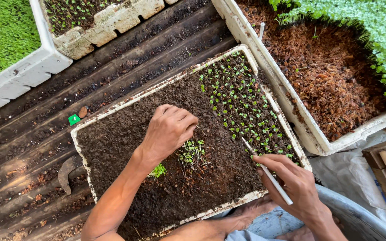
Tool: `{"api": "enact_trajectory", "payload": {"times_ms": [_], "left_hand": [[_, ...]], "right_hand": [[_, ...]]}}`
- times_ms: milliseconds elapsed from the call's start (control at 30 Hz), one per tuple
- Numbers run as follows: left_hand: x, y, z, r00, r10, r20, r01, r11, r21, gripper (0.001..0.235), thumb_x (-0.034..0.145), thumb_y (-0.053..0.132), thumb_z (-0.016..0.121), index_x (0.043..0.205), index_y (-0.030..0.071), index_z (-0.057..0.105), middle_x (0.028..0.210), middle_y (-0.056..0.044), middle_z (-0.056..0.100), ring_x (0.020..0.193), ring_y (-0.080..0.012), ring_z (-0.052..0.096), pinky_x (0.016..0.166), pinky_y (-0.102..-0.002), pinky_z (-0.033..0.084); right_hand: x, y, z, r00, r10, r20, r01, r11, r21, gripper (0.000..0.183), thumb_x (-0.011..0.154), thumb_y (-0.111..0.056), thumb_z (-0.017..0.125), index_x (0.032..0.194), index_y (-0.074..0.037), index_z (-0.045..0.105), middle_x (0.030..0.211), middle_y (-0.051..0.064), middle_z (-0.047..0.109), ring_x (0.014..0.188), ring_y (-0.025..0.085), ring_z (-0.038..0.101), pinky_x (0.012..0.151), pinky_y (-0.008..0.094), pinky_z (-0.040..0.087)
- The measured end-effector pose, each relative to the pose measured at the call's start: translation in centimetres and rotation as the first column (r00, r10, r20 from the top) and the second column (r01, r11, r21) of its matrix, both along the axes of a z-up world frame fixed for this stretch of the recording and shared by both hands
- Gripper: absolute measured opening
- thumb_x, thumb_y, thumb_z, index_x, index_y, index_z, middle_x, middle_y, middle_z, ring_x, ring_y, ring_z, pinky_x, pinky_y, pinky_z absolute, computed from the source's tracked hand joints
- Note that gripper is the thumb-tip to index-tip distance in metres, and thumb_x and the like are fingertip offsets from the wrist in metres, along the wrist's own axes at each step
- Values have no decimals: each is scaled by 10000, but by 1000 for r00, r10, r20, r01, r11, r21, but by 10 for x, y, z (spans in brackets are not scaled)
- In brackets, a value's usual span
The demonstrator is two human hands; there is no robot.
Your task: The person uses a small white tool to carefully lift seedlings from a tray and replant them into a new tray filled with soil. The person works methodically, moving seedlings one by one or in small groups to create a new row.
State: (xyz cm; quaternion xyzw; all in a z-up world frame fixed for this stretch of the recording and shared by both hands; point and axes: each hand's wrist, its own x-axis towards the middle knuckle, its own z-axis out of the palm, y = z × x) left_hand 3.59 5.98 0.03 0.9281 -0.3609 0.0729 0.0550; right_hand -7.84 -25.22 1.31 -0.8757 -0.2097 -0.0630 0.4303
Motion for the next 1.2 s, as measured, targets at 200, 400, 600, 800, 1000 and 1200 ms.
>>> {"api": "enact_trajectory", "payload": {"times_ms": [200,400,600,800,1000,1200], "left_hand": [[-5,2,7,1000,-4,18,3,1000,31,125,933,310,691,990,199,706,934,21,694,848,-187,628,901,-401,427],[-26,-11,27,997,54,-52,-64,974,-219,186,914,282,725,1040,157,671,996,-24,707,929,-173,663,988,-502,472],[-41,-36,36,953,97,-288,-189,931,-313,188,968,295,601,971,147,717,890,-59,678,920,-208,675,970,-483,470],[-43,-41,21,924,180,-338,-288,908,-304,168,941,260,615,950,129,720,923,-91,675,1029,-261,644,997,-542,434],[-43,-43,23,923,185,-338,-293,908,-301,140,929,239,623,932,135,716,929,-90,667,1066,-264,618,1008,-545,417],[-48,-48,20,915,190,-355,-293,918,-266,145,928,265,604,922,157,700,987,-91,668,1163,-274,578,1043,-552,372]], "right_hand": [[9,6,-6,984,-175,-3,175,983,58,154,910,-128,680,1050,-87,732,1027,106,701,869,163,708,794,272,560],[16,17,-5,975,-198,105,207,975,-84,151,919,-133,683,1064,-93,696,977,47,754,842,182,719,710,301,545],[36,24,-6,984,-76,163,80,997,-18,107,895,-76,672,997,-68,701,900,125,750,702,225,725,551,300,573],[42,31,-3,992,-31,119,44,994,-100,86,929,-118,635,991,-77,678,881,121,745,761,235,738,589,309,595],[46,39,-12,993,-25,116,56,960,-276,99,923,-118,647,1003,-72,683,855,121,740,757,237,745,575,306,603],[41,43,-16,993,-90,81,115,911,-396,146,987,-249,565,1011,-191,696,827,37,711,684,176,699,490,268,560]]}}
